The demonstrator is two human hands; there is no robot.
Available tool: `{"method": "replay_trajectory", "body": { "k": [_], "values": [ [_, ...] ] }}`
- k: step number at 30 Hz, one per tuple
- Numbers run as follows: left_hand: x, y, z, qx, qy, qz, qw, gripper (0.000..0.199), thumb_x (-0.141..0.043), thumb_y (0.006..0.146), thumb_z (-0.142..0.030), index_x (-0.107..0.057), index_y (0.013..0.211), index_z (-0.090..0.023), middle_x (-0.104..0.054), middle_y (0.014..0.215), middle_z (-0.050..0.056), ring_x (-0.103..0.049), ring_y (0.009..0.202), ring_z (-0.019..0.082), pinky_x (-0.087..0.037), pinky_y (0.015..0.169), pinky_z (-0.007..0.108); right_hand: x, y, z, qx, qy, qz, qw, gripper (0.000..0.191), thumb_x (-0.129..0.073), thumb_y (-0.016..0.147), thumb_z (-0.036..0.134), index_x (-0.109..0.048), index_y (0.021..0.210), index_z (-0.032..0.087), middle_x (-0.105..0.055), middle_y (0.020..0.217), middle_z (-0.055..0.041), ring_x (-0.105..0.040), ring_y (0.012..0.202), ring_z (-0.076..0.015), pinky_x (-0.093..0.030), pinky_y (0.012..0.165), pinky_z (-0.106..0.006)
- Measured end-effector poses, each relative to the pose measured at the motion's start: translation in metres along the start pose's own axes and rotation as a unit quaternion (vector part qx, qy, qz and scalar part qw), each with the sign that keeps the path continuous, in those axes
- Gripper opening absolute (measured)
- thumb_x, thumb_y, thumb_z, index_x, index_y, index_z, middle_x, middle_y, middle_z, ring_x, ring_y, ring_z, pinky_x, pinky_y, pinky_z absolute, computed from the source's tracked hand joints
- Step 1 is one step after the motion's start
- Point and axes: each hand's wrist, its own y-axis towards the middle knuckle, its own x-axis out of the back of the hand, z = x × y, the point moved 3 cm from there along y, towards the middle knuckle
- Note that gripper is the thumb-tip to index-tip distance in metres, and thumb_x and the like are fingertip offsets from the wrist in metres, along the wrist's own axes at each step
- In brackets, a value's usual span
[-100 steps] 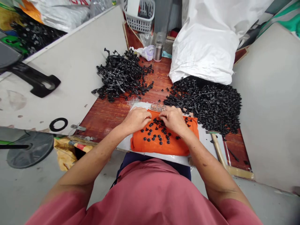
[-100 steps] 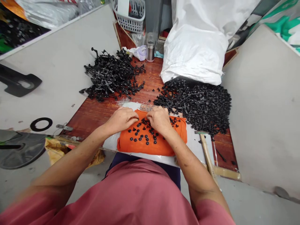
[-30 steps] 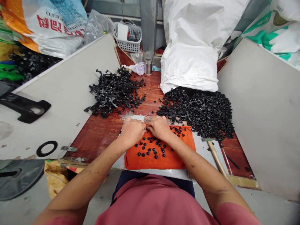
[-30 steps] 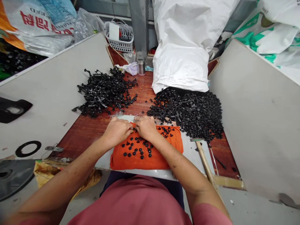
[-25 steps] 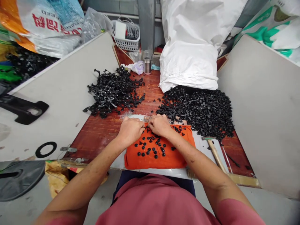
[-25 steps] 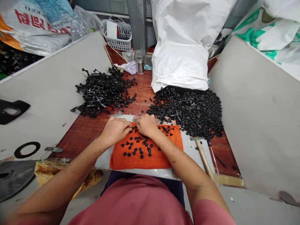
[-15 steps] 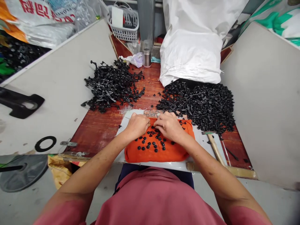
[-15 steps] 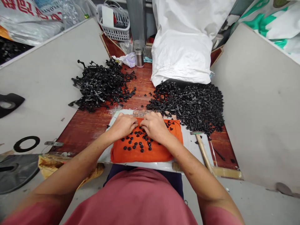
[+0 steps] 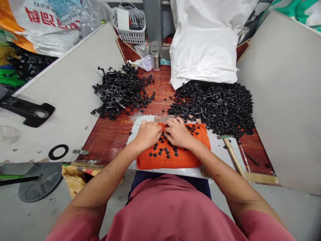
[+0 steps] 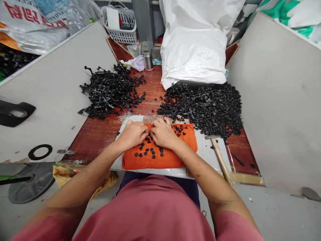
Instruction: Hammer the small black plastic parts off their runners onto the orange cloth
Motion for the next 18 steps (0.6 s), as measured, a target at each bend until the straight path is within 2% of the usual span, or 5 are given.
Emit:
{"method": "replay_trajectory", "body": {
  "k": [4,7,9,13,18],
  "values": [
    [0.004,-0.002,0.009,0.036,0.011,-0.038,0.999,0.028,-0.048,0.097,-0.027,-0.074,0.089,-0.018,-0.073,0.094,0.012,-0.067,0.095,0.03,-0.036,0.083,0.045,0.002,-0.001,-0.003,-0.006,0.001,0.013,1.0,0.018,-0.063,0.094,0.024,-0.077,0.084,0.021,-0.067,0.123,-0.0084,-0.051,0.118,-0.0276,-0.025,0.115,-0.051],
    [0.004,-0.005,0.012,0.004,-0.066,-0.012,0.998,0.021,-0.056,0.094,-0.029,-0.074,0.089,-0.022,-0.074,0.093,0.007,-0.067,0.095,0.026,-0.037,0.085,0.041,0.01,-0.005,0.002,-0.035,-0.022,-0.03,0.999,0.019,-0.059,0.096,0.022,-0.078,0.092,0.021,-0.066,0.116,-0.0104,-0.049,0.116,-0.0289,-0.021,0.116,-0.054],
    [0.001,-0.006,0.01,-0.029,-0.099,0.013,0.995,0.017,-0.059,0.091,-0.028,-0.075,0.089,-0.024,-0.074,0.091,0.005,-0.067,0.093,0.024,-0.038,0.084,0.04,0.013,-0.009,0.009,-0.035,-0.023,-0.058,0.997,0.02,-0.059,0.097,0.024,-0.077,0.091,0.022,-0.066,0.105,-0.0084,-0.05,0.109,-0.0273,-0.025,0.113,-0.051],
    [-0.007,-0.005,0.001,-0.049,-0.074,0.032,0.996,0.019,-0.058,0.088,-0.023,-0.076,0.084,-0.023,-0.072,0.088,0.006,-0.066,0.089,0.025,-0.038,0.082,0.04,0.003,-0.017,0.024,-0.028,-0.005,-0.054,0.998,0.016,-0.067,0.094,0.028,-0.078,0.084,0.022,-0.065,0.092,-0.0056,-0.049,0.098,-0.0252,-0.03,0.105,-0.049],
    [-0.008,-0.004,0.002,-0.01,-0.098,0.029,0.995,0.025,-0.052,0.092,-0.022,-0.075,0.082,-0.021,-0.074,0.088,0.007,-0.066,0.088,0.024,-0.038,0.081,0.038,-0.008,-0.024,0.033,-0.015,-0.033,-0.06,0.998,0.022,-0.059,0.098,0.025,-0.079,0.088,0.024,-0.066,0.096,-0.0056,-0.048,0.1,-0.0252,-0.024,0.112,-0.052]
  ]
}}
